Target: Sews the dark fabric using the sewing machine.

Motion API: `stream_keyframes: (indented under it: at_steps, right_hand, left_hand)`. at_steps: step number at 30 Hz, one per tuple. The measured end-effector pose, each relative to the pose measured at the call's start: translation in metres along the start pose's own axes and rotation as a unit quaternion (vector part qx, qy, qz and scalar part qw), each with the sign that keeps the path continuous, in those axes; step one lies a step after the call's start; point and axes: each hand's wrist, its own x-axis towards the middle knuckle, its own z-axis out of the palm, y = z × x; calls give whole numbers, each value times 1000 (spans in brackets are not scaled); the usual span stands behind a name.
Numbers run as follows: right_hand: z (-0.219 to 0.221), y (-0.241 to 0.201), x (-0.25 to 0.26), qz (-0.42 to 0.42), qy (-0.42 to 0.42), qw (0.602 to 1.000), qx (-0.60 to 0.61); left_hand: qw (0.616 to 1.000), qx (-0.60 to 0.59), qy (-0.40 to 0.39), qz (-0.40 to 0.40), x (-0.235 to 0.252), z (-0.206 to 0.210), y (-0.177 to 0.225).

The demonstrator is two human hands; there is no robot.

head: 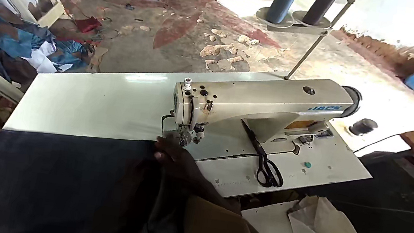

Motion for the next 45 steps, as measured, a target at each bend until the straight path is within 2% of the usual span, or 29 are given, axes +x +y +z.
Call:
stream_keyframes:
  at_steps: [2, 4, 6, 9, 11, 13, 14, 15, 17, 19, 21, 23, 25, 26, 28, 29, 31, 33, 35, 37, 38, 41, 45]
  right_hand:
    - [-8, -9, -40, 110, 46, 993, 9]
    - [-5, -15, -67, 188, 75, 979, -5]
    - [-5, -19, -80, 221, 79, 972, 9]
    - [-19, -29, -91, 284, -3, 959, 4]
    - [-40, -39, -95, 345, -112, 931, -35]
    - [-55, -40, -100, 364, -193, 911, -23]
    - [-58, -36, -104, 339, -190, 921, 9]
    - [-60, -31, -108, 296, -153, 942, 45]
    - [-72, -30, -107, 224, -41, 972, 50]
    - [-93, -41, -96, 157, 77, 982, -65]
    - [-111, -60, -80, 70, 150, 970, -176]
    - [-105, -87, -67, -11, 138, 970, -202]
    - [-75, -113, -64, -46, 30, 983, -177]
    - [-56, -120, -65, -63, -31, 985, -158]
    - [-15, -103, -77, -102, -93, 980, -142]
    - [6, -82, -87, -134, -87, 976, -147]
    - [24, -61, -96, -165, -62, 974, -142]
    - [11, -78, -94, -139, -58, 979, -136]
    - [-9, -109, -89, -72, -35, 991, -111]
    - [-22, -108, -90, -43, -50, 993, -103]
    - [-27, -101, -93, -60, -51, 993, -89]
    - [-47, -91, -103, -62, -28, 995, -74]
    - [-110, -86, -120, 56, 32, 991, -113]
  left_hand:
    - [996, -79, 28, -39, 14, 3, -17]
    - [992, -59, 108, -12, 26, 13, -34]
    - [989, -51, 140, 20, 41, 19, -41]
    - [990, -55, 106, 69, 51, 28, -48]
    - [991, -35, 91, 86, 51, 31, -51]
    - [992, -13, 88, 85, 47, 30, -51]
    - [993, -4, 88, 82, 44, 31, -50]
    - [993, 4, 84, 79, 43, 30, -49]
    - [994, 26, 76, 69, 44, 31, -46]
    - [994, 61, 74, 60, 42, 35, -42]
    - [994, 61, 72, 48, 39, 37, -35]
    - [998, 34, 53, 29, 38, 37, -29]
    - [998, 4, 44, 41, 41, 42, -35]
    - [997, -17, 53, 62, 45, 53, -52]
    - [981, -56, 120, 141, 54, 85, -102]
    - [976, -94, 122, 157, 54, 83, -108]
    - [979, -156, 56, 120, 49, 37, -71]
    - [975, -191, 12, 110, 48, 2, -42]
    - [965, -221, -25, 142, 50, -11, -40]
    - [957, -235, -58, 162, 52, -17, -39]
    - [956, -237, -67, 157, 52, -18, -35]
    - [963, -236, -57, 114, 57, -9, -19]
    - [966, -236, 9, 107, 71, 22, -13]
